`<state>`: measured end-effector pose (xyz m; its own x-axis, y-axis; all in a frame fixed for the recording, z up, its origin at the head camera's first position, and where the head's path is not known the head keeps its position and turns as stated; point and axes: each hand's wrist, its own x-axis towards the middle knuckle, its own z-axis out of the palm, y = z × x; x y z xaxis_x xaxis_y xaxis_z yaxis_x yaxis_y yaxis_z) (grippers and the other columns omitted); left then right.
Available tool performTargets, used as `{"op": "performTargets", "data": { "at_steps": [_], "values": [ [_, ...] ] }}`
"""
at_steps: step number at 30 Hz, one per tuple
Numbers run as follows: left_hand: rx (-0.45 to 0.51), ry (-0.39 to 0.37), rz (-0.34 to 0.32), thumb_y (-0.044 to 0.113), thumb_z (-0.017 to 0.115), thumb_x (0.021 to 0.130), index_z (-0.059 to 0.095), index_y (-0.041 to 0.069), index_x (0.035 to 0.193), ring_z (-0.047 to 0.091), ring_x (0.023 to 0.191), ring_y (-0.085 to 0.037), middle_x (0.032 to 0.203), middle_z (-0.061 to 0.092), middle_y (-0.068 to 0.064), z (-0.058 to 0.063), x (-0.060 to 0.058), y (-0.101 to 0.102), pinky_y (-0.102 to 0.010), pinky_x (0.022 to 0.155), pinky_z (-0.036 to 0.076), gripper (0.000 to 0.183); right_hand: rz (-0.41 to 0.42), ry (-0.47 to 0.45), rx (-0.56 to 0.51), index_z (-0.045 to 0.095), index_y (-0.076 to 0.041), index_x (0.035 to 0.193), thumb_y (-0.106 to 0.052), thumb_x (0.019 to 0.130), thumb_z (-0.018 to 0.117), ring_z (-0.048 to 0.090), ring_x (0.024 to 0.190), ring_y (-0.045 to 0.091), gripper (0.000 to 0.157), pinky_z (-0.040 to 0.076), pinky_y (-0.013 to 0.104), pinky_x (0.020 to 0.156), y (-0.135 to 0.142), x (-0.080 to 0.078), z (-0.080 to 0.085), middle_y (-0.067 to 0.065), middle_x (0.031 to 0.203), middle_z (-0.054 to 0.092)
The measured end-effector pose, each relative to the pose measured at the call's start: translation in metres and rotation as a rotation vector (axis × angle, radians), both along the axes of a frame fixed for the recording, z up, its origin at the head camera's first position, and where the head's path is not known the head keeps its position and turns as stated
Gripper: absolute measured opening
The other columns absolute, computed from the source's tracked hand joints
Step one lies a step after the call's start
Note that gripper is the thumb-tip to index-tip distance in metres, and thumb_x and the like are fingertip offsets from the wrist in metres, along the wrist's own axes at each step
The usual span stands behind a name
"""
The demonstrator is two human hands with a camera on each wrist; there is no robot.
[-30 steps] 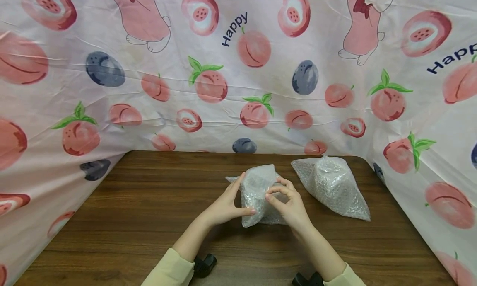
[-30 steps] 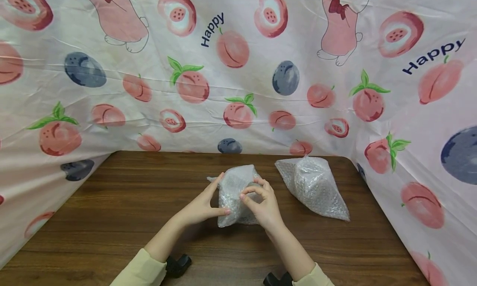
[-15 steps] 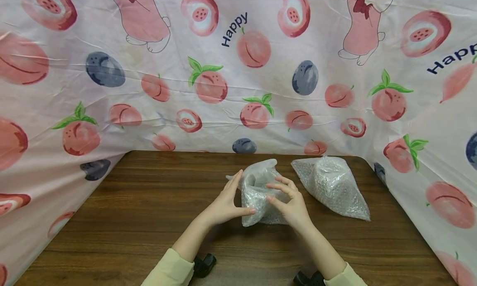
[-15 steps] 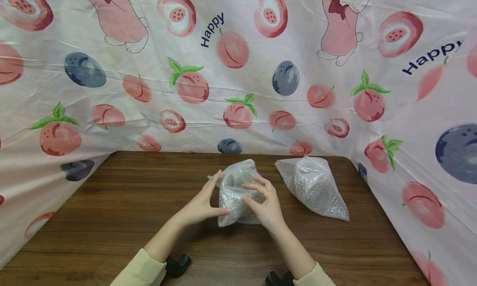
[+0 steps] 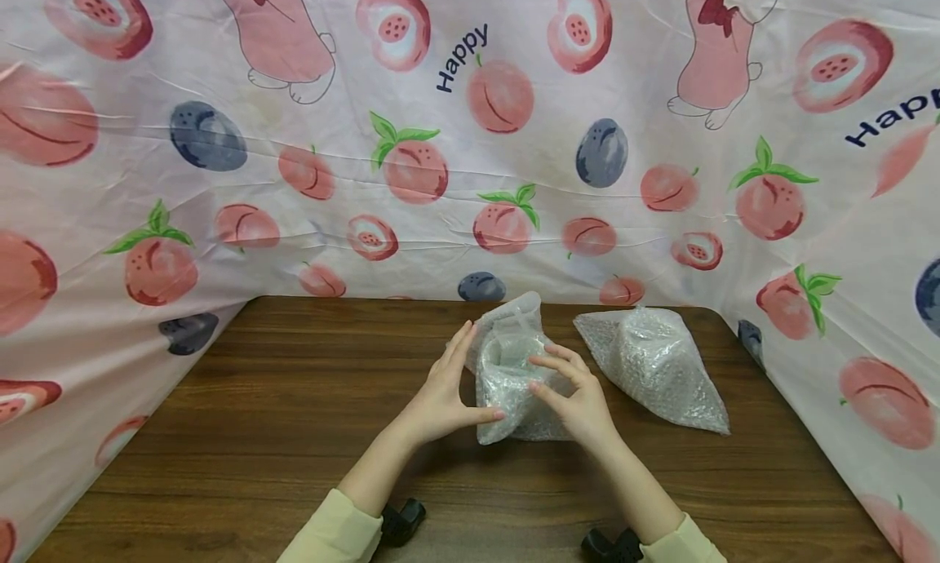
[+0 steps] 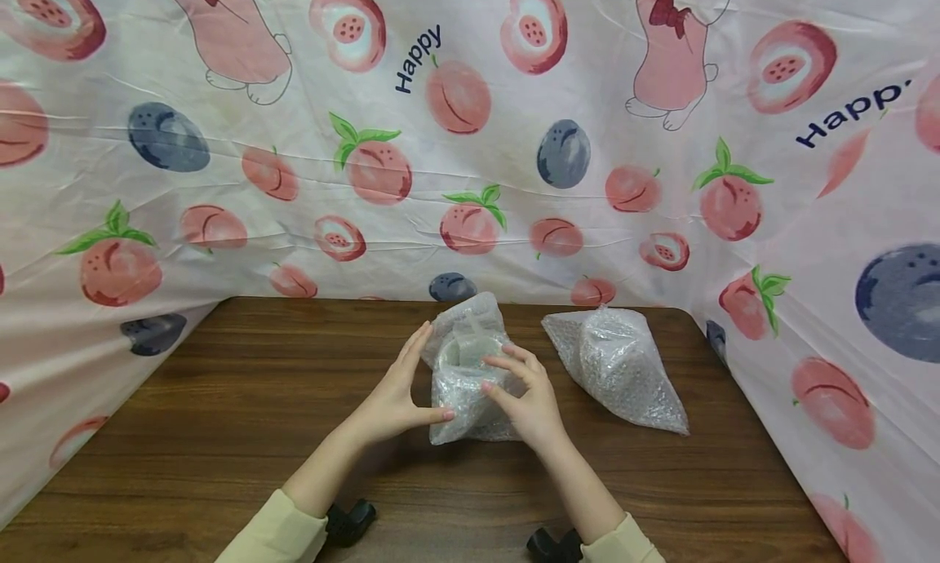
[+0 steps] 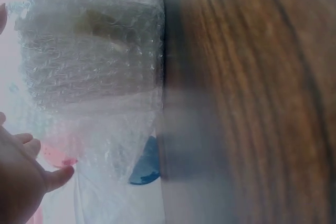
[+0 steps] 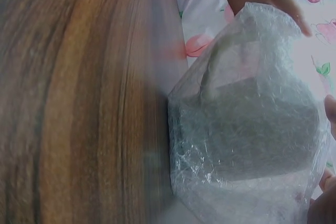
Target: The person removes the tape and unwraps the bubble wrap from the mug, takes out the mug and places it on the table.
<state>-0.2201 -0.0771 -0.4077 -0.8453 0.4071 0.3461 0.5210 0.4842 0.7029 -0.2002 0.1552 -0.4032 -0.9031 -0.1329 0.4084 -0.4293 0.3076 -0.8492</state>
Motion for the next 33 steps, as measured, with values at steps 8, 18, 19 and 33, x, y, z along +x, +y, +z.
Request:
{"op": "performTargets", "data": {
  "at_steps": [8,18,19,33],
  "values": [
    [0.025,0.130,0.004,0.042,0.088,0.066,0.023,0.016,0.153,0.019,0.139,-0.030,0.156,0.014,-0.002,0.001,0.000,0.002,-0.060,0.100,0.033,0.112,0.013,0.044,0.030,0.067,-0.007,0.120,-0.015,0.086,0.073,0.036,0.130,0.038,0.036,0.026,0.067,0.100,0.006,-0.004,-0.002,0.013,0.137,0.047],
    [0.006,0.090,-0.013,0.041,0.087,0.067,0.027,0.016,0.151,0.025,0.137,-0.026,0.148,0.029,-0.006,-0.001,-0.001,0.001,-0.054,0.104,0.031,0.107,0.065,0.077,0.078,0.063,0.004,0.120,-0.001,0.085,0.070,0.038,0.128,0.042,0.036,0.029,0.061,0.102,0.009,0.011,0.026,0.025,0.135,0.047],
    [0.003,0.070,-0.018,0.042,0.087,0.068,0.026,0.016,0.152,0.024,0.138,-0.026,0.150,0.028,-0.005,-0.002,-0.001,0.001,-0.054,0.104,0.030,0.107,0.082,0.078,0.087,0.061,0.006,0.121,0.001,0.085,0.069,0.038,0.128,0.044,0.037,0.028,0.062,0.102,0.008,0.013,0.030,0.027,0.135,0.046],
    [0.004,-0.128,-0.053,0.045,0.081,0.073,0.014,0.019,0.155,0.025,0.138,-0.028,0.156,0.021,-0.007,-0.006,0.000,0.002,-0.054,0.106,0.028,0.109,0.203,0.131,0.116,0.054,0.000,0.133,0.001,0.089,0.065,0.034,0.132,0.040,0.046,0.028,0.060,0.102,0.036,-0.014,0.002,0.021,0.142,0.040]
  ]
}}
